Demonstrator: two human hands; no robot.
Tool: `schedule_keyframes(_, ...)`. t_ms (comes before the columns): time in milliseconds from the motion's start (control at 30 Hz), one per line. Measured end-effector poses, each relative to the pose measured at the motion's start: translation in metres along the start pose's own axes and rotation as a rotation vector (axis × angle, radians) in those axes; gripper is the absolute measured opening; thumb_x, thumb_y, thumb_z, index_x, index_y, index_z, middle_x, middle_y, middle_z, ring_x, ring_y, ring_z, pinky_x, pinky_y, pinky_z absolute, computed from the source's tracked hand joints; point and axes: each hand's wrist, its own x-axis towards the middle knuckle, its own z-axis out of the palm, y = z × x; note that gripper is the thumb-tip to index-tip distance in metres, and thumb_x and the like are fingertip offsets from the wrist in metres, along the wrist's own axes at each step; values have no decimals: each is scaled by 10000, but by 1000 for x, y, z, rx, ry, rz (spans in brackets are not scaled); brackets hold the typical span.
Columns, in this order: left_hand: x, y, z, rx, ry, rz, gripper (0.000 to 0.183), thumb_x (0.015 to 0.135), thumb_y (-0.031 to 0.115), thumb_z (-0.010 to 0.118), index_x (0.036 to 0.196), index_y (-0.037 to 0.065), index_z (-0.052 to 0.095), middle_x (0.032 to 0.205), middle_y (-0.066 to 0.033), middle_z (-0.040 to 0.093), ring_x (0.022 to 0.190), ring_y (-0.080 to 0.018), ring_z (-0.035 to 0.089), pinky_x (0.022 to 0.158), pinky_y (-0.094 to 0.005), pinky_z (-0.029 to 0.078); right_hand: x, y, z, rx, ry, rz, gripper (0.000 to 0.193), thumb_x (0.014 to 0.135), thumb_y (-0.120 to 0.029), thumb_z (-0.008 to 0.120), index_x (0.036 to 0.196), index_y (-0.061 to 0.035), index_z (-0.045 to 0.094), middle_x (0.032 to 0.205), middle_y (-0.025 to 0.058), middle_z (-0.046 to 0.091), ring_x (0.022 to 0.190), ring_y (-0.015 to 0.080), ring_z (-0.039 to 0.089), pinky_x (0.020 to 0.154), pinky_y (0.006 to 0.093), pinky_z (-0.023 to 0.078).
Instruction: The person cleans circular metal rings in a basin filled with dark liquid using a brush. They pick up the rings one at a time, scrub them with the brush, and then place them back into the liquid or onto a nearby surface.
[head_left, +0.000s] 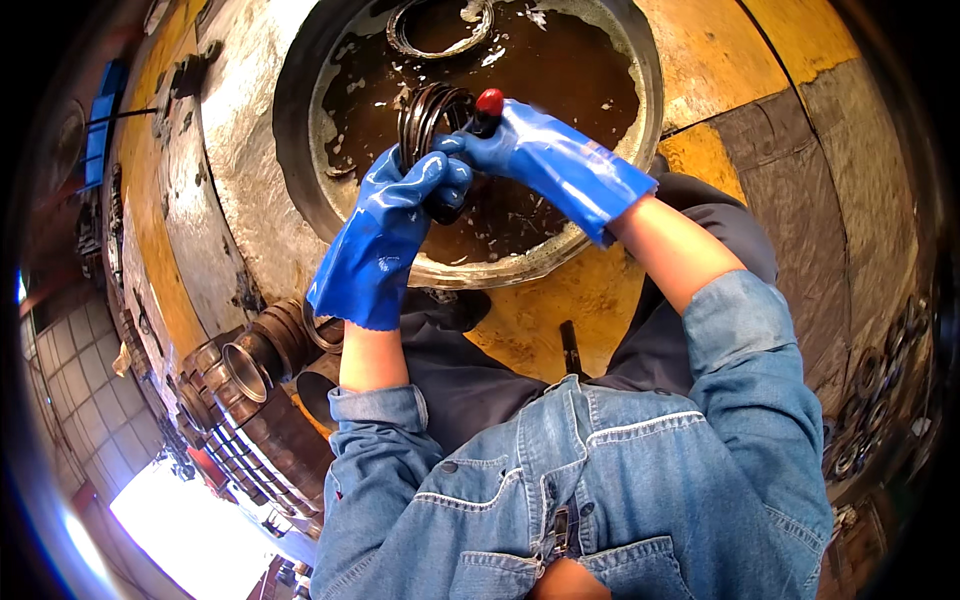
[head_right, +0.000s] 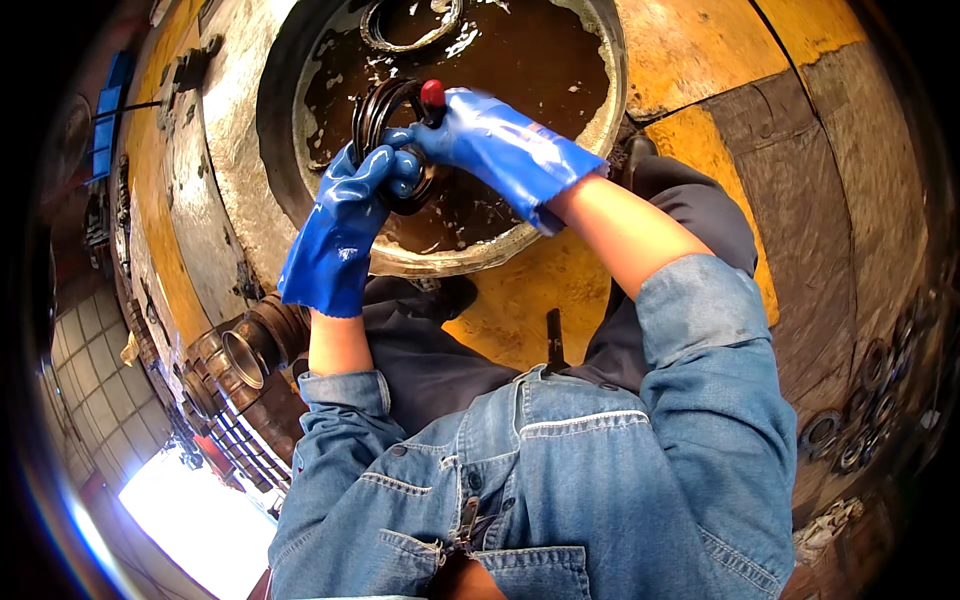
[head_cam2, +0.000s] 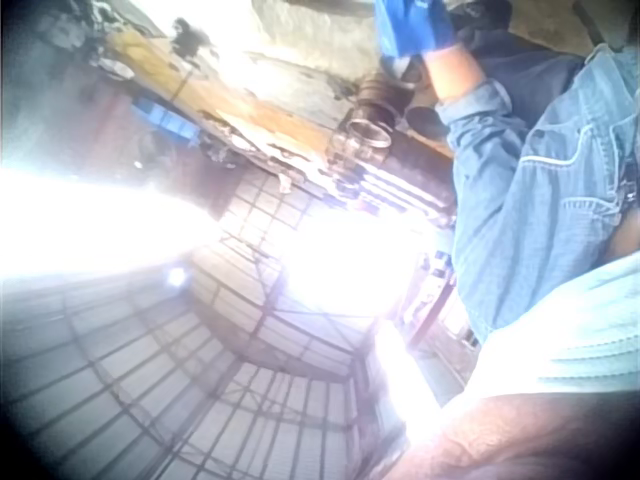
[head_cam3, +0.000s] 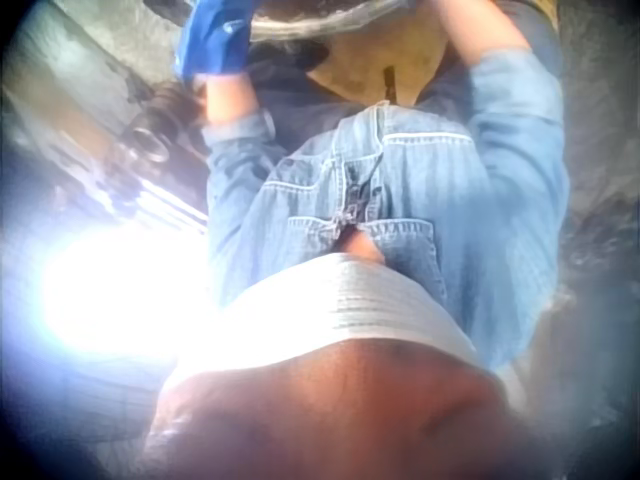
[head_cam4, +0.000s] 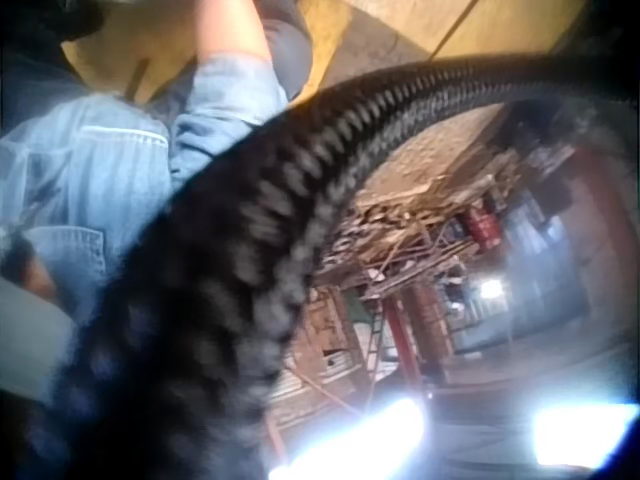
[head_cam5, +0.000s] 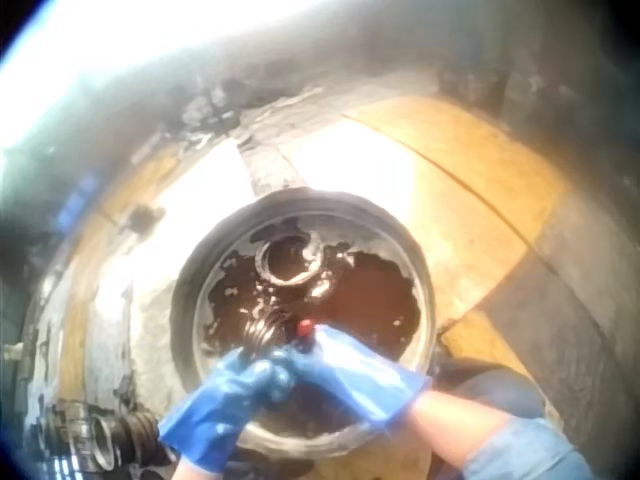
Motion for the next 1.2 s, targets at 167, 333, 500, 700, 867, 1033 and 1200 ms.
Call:
schedule_keyframes(167, 14, -13, -17, -90, 41, -50, 410, 1022, 152, 678, 1339, -99, 612, 1043, -124, 744, 844, -179, 662, 782, -310, 548, 1, 8, 17, -256, 431, -186, 344, 924, -457, 674, 1000, -137, 774, 1008, 126, 773, 975, 345, 738, 880, 434, 601)
schedule_keyframes(333, 25, -35, -24, -280, 195, -174, 389, 1022, 154, 672, 1333, -74, 622, 1067, -156, 746, 824, -235, 683, 793, -356, 579, -16, 4, -16, -188, 399, 64, 396, 897, -506, 670, 966, -126, 757, 924, 141, 770, 931, 389, 734, 864, 438, 585)
schedule_keyframes(500, 49, -70, -46, -931, -203, -417, 446, 1041, 308, 625, 1343, -19, 646, 1228, -187, 734, 997, -344, 722, 953, -464, 553, -5, 28, -17, -354, 165, 307, 465, 874, -496, 686, 1061, -77, 759, 1015, 174, 772, 967, 362, 745, 884, 434, 577)
schedule_keyframes(700, 41, -50, -13, -828, 474, -420, 737, 956, 597, 597, 1403, 11, 615, 1385, -216, 670, 1165, -425, 679, 1121, -579, 426, -7, 4, -33, 221, 27, -24, 343, 907, -375, 730, 946, -40, 792, 784, 50, 744, 719, 104, 648, 691, 289, 520)
schedule_keyframes(867, 42, -51, -19, -1030, 263, -370, 890, 948, 621, 589, 1551, -16, 439, 1553, -265, 503, 1403, -461, 499, 1228, -640, 300, -17, -2, 13, -8, 164, -635, 275, 945, -315, 711, 1122, -117, 783, 1047, 111, 787, 928, 248, 754, 843, 360, 606)
schedule_keyframes(1033, 40, -59, -40, -1043, 276, -334, 820, 985, 551, 603, 1516, -56, 455, 1497, -304, 540, 1357, -480, 535, 1204, -662, 338, -43, -16, -3, -248, -130, -488, 273, 941, -338, 659, 1107, -157, 778, 1066, 104, 770, 943, 340, 730, 860, 433, 602)
schedule_keyframes(1200, 38, -56, -32, -844, 318, -376, 481, 1011, 402, 645, 1364, 81, 591, 1411, -194, 645, 1177, -363, 671, 989, -519, 529, -62, -7, -8, -410, -282, -224, 312, 878, -371, 606, 965, -130, 784, 945, 141, 762, 921, 355, 724, 827, 432, 580)
